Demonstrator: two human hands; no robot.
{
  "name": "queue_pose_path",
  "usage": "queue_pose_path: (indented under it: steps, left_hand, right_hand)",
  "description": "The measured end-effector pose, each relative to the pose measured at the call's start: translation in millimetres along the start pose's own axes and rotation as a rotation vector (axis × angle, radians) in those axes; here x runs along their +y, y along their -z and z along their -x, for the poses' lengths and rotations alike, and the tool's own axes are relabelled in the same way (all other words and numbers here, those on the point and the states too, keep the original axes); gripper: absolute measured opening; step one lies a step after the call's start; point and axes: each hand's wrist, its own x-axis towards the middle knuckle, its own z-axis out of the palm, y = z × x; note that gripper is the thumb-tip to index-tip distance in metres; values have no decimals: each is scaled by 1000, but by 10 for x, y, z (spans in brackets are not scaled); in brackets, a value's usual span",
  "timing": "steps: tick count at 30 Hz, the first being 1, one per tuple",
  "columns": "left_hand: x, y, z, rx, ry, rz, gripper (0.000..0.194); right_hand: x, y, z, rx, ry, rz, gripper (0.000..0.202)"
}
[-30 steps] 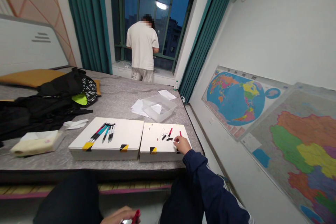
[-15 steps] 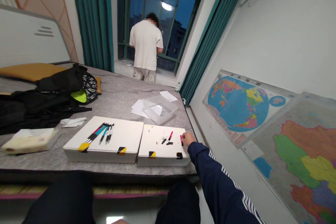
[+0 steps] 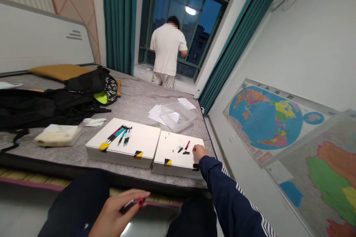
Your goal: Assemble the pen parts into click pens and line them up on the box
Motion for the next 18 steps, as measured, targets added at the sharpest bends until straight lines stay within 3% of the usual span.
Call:
queue_pose_path:
  steps: [4, 9, 13, 18]
  left_hand:
    - [350, 176, -257, -1, -66, 20, 22]
    - [676, 288, -379, 17, -130, 108, 26]
    - [774, 303, -384, 51, -146, 131, 24]
    - [741, 292, -379, 87, -109, 133, 22]
  right_hand:
    - [-57, -70, 9, 8, -7, 25, 21]
    - [-94, -77, -36, 21, -9, 28, 22]
    - [-40, 47, -122, 47, -7, 35, 22]
    - [29, 197, -195, 83, 17, 11, 21]
